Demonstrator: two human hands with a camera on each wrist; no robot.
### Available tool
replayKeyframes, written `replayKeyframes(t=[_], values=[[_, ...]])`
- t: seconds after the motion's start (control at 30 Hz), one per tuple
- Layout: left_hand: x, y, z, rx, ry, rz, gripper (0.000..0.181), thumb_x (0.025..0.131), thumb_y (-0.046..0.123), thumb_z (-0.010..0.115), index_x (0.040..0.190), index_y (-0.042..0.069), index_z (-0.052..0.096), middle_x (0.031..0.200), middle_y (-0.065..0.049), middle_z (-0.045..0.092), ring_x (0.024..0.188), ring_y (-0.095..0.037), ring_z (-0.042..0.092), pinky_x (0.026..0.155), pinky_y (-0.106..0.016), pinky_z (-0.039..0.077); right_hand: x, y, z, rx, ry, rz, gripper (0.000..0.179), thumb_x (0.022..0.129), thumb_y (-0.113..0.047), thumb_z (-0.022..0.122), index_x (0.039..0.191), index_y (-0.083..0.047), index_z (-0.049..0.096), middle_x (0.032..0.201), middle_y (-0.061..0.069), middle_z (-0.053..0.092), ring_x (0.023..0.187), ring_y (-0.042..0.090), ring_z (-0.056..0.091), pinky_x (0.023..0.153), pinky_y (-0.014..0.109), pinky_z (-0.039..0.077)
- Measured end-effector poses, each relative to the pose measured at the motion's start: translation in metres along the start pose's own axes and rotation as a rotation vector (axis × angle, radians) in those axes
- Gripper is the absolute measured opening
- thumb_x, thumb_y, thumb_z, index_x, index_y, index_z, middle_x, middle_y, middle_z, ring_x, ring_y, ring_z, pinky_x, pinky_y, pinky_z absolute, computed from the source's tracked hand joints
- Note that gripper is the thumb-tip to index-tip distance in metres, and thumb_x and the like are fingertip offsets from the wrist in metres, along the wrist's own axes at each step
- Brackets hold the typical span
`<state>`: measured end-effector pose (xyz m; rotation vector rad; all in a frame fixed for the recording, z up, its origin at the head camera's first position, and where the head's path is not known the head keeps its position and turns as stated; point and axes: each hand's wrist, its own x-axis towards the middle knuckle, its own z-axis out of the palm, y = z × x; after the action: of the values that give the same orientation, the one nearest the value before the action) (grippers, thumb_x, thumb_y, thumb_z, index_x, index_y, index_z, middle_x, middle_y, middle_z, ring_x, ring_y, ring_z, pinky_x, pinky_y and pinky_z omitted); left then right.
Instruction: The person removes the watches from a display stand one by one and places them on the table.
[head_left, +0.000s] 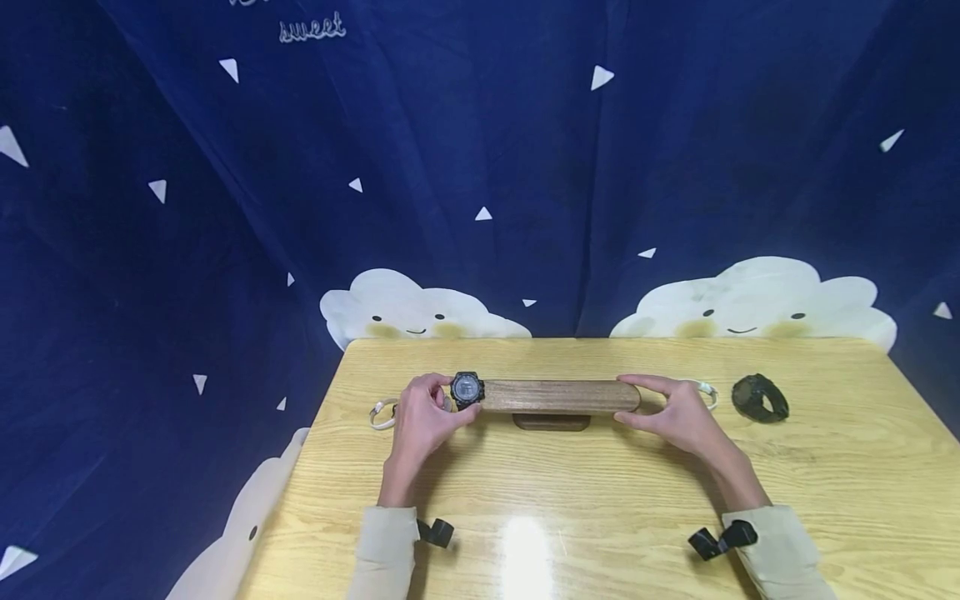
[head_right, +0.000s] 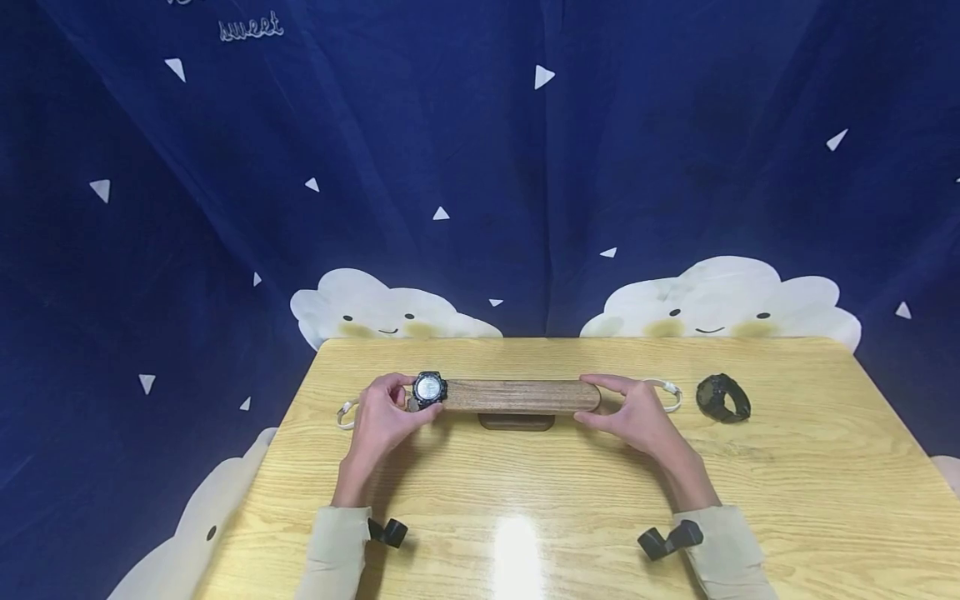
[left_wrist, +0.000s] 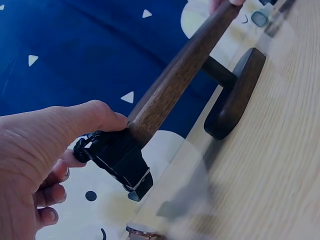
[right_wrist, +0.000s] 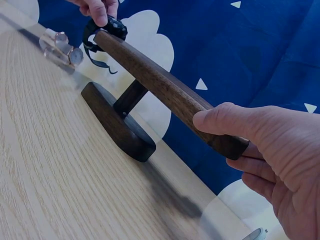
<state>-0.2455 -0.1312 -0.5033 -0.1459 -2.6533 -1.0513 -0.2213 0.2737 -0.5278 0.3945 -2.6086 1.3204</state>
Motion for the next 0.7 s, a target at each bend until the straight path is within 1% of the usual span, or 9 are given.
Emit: replayKeyframes(t=[0.13, 0.2, 0.27, 0.43, 0.5, 0.7], values=[[0.0007, -0.0021, -0.0003, -0.016, 0.012, -0.021, 0.062, 0.065, 0.044, 0.097, 0.113, 0.010, 0.077, 0.078, -0.012, 0.067, 0.069, -0.015, 0.051, 0.058, -0.031, 0.044, -0.0006, 0.0006, 0.0004, 0.003, -0.001, -0.012, 0.054, 0.077, -0.024, 0.095, 0.126, -0.012, 0.076, 0.122, 0.021, 0.074, 0.038, -0.006, 0.023, 0.044, 0.025, 0.041], [0.0010, -0.0030, -0.0002, -0.016, 0.023, -0.025, 0.061, 0.066, 0.043, 0.097, 0.114, 0.011, 0.077, 0.080, -0.012, 0.067, 0.071, -0.015, 0.052, 0.058, -0.030, 0.045, -0.0005, 0.0008, 0.0004, 0.004, 0.000, -0.013, 0.054, 0.077, -0.024, 0.095, 0.126, -0.011, 0.076, 0.122, 0.021, 0.074, 0.038, -0.006, 0.023, 0.045, 0.025, 0.041], [0.0013, -0.0038, -0.0003, -0.010, 0.038, -0.021, 0.061, 0.066, 0.042, 0.097, 0.114, 0.011, 0.077, 0.081, -0.010, 0.066, 0.073, -0.015, 0.052, 0.058, -0.030, 0.045, -0.0004, 0.0008, 0.0004, 0.001, 0.001, -0.008, 0.055, 0.076, -0.023, 0.096, 0.126, -0.012, 0.076, 0.122, 0.021, 0.074, 0.038, -0.006, 0.023, 0.045, 0.025, 0.042], [0.0022, -0.0067, -0.0010, 0.020, 0.078, -0.011, 0.061, 0.065, 0.041, 0.097, 0.115, 0.012, 0.078, 0.077, 0.000, 0.059, 0.075, -0.016, 0.051, 0.059, -0.029, 0.044, 0.0005, 0.0011, 0.0001, -0.001, -0.005, -0.002, 0.056, 0.076, -0.024, 0.096, 0.127, -0.013, 0.076, 0.124, 0.019, 0.074, 0.038, -0.006, 0.023, 0.050, 0.026, 0.045], [0.0028, -0.0078, -0.0013, 0.026, 0.086, -0.003, 0.062, 0.065, 0.040, 0.097, 0.116, 0.012, 0.078, 0.077, 0.002, 0.058, 0.075, -0.016, 0.051, 0.060, -0.030, 0.044, 0.0008, 0.0014, -0.0001, 0.005, -0.005, -0.005, 0.056, 0.076, -0.024, 0.096, 0.127, -0.013, 0.076, 0.124, 0.019, 0.074, 0.038, -0.005, 0.024, 0.052, 0.026, 0.046], [0.0052, -0.0103, -0.0012, 0.023, 0.107, 0.020, 0.061, 0.066, 0.036, 0.097, 0.117, 0.009, 0.077, 0.078, -0.007, 0.062, 0.077, -0.019, 0.051, 0.062, -0.033, 0.044, 0.0008, 0.0032, -0.0002, 0.016, -0.002, -0.008, 0.056, 0.076, -0.024, 0.096, 0.127, -0.013, 0.076, 0.123, 0.018, 0.074, 0.038, -0.006, 0.023, 0.058, 0.026, 0.049]])
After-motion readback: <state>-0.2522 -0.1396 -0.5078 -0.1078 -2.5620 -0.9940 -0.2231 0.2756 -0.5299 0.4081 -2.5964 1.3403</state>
